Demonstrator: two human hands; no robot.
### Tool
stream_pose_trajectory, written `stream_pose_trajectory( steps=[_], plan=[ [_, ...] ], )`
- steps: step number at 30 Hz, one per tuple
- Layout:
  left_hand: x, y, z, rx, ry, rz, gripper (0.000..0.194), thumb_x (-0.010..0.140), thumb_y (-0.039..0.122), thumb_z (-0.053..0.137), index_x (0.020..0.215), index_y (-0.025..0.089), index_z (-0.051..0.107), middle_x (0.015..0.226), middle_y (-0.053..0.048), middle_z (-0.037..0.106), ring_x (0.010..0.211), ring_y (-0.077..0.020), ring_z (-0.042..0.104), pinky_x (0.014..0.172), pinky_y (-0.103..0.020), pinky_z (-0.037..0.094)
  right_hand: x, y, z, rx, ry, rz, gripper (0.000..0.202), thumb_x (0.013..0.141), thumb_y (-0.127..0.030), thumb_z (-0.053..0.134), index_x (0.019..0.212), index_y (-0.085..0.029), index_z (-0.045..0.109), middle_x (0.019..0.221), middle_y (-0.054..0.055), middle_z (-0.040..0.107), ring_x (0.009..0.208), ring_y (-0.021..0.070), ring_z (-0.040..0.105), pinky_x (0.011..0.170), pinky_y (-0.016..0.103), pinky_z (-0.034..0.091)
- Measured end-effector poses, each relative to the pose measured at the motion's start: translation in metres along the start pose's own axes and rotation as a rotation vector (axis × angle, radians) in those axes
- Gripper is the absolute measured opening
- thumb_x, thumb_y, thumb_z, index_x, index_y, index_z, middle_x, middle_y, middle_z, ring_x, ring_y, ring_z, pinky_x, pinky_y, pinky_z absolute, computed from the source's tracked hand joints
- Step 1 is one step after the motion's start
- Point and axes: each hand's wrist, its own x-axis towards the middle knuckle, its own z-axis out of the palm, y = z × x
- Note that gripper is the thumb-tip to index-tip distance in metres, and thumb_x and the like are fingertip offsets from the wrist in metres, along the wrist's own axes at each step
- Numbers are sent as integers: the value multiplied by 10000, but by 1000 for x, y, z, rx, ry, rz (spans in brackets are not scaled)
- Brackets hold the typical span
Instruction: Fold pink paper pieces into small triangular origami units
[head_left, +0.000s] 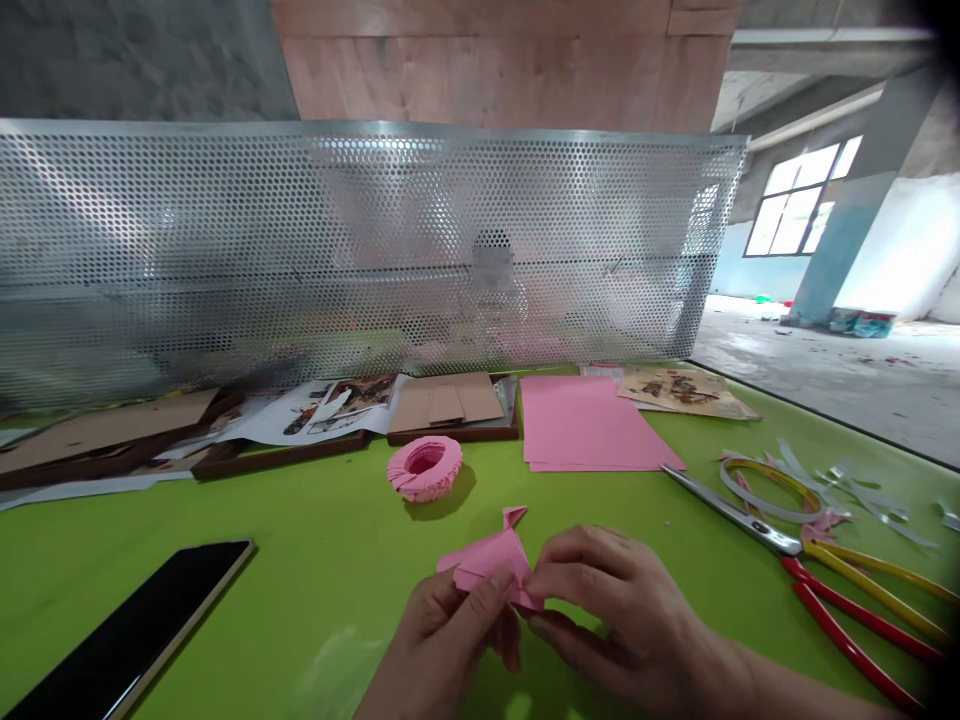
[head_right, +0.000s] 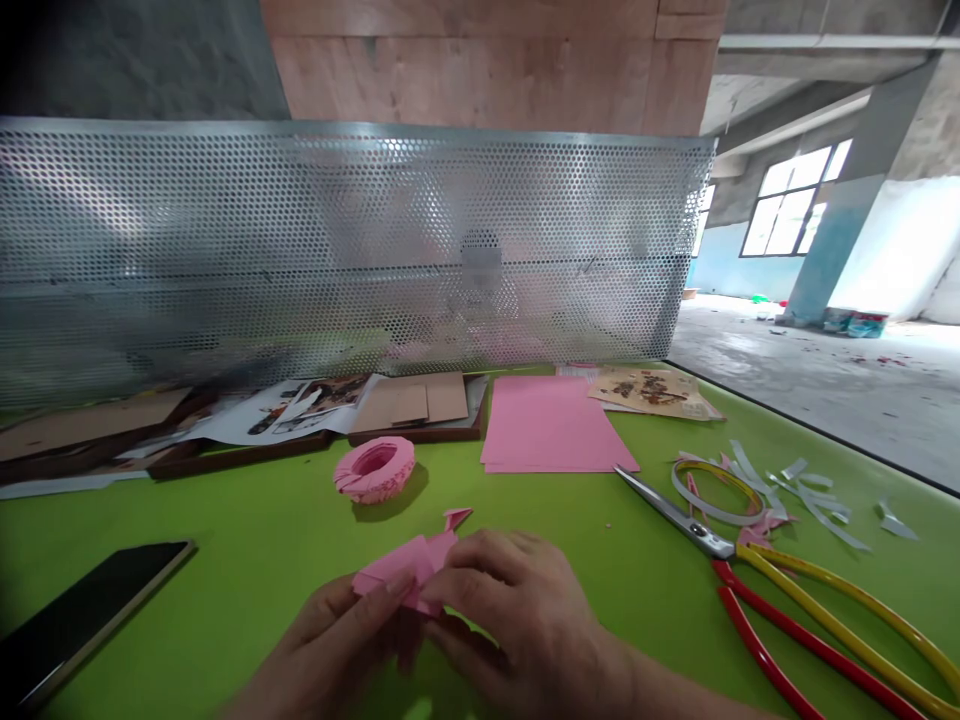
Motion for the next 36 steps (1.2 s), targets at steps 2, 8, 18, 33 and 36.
stream_pose_trajectory(
  steps=[2,8,18,33,36],
  plan=[
    [-1,1,0,-6,39,-14,296,581,435,736,514,164,639,477,22,552,533,-123,463,579,-250,371,0,2,0,-17,28,-46,146,806,-164,560,943,-201,592,836,31,639,716,133,579,634,241,423],
    [-1,0,0,3,32,-15,265,583,403,746,520,166,644,472,27,564,504,-111,451,555,-238,362,-4,9,4,-124,107,-171,167,783,-135,572,905,-238,621,787,-5,617,630,99,543,573,236,382],
    [-2,3,2,189,13,61,309,662,362,685,444,158,607,479,16,535,535,-128,441,574,-245,353,-2,1,1,-32,52,-79,101,793,-132,575,858,-186,630,827,28,618,677,120,560,606,241,412],
    [-4,8,6,414,76,99,321,748,300,572,450,180,586,541,-3,558,579,-155,458,583,-257,347,2,-3,10,426,49,537,170,695,-139,683,784,-173,543,713,-20,579,610,102,520,553,186,426],
    [-5,10,7,459,71,129,340,762,294,553,441,184,572,538,2,541,582,-156,453,574,-252,342,2,-2,9,472,50,548,195,687,-150,697,788,-179,533,717,-29,574,605,96,517,552,180,426]
  ],
)
